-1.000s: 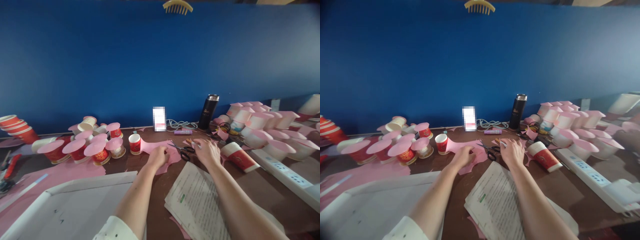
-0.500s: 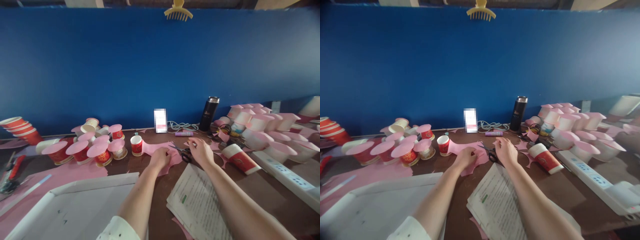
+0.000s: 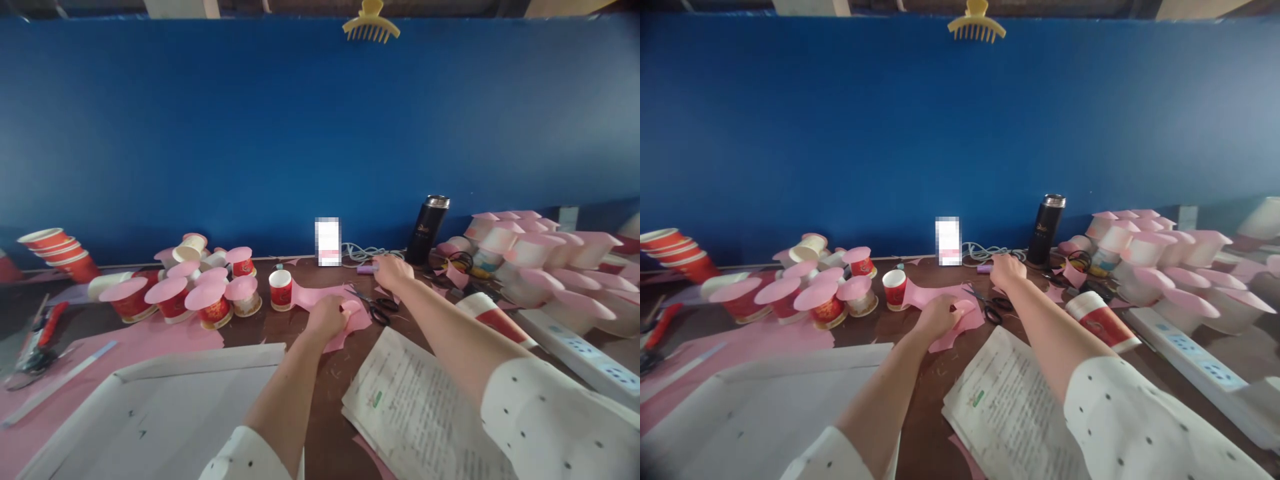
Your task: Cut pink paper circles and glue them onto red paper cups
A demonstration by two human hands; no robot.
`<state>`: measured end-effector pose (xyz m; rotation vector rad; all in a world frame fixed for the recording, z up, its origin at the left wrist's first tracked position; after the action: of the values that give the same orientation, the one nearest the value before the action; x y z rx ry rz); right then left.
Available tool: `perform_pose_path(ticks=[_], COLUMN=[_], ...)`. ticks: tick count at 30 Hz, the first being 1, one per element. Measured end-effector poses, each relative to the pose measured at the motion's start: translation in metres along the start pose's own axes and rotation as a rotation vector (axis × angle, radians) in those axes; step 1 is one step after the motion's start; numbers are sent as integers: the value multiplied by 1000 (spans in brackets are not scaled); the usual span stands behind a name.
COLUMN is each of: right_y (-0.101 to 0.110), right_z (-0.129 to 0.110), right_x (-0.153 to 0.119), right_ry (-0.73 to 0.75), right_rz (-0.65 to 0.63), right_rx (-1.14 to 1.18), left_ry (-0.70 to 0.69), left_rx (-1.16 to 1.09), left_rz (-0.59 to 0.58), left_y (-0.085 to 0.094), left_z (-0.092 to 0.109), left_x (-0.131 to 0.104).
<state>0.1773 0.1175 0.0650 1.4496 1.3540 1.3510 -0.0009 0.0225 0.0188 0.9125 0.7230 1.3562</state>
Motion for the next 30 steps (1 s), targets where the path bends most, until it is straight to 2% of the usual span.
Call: perform_pose_path(ticks=[5,10,15,20,21,22,23,27,29,30], right_y=[-14,-17,-16,4,10,14,15,14,5,-1], right_z=[11,14,14,4,0,-4,-9,-41,-55,-58], right_x=[7,12,11,3,0,-5,-11,-49,-69,-77], right_ry=[-3,20,12,-16,-29,-76,-121,-43,15,8], right_rz=[-107,-108,-56,87,122,174,165,86,8,-15], right_rx=[-104,-168,-166,-62,5,319,679,1022,1479,1614], left_ry=[23,29,35,19,13,8,6,-7,-5,3], left_rx=[-11,-15,-12,-17,-14,-8,0,1,-37,-57], left_rz=[-5,-8,-4,12,19,24,24,-6,-15,-15], left_y=[0,1,2,1,1,1,0,-2,-2,-1], left_z=[0,1,1,0,1,1,1,3,4,4], left_x=[-3,-3,-4,-3,-3,-2,-2,-1,-1,-1])
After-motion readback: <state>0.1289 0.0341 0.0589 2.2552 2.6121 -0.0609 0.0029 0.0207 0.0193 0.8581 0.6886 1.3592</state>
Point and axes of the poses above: each hand's wrist, its own x-axis towards the middle knuckle, its own y-axis out of the back of the hand, z = x × y, the point moved 3 cm from there along x, towards the middle knuckle, and after that the axes turned 5 degrees about y, right-handed, at the moved point
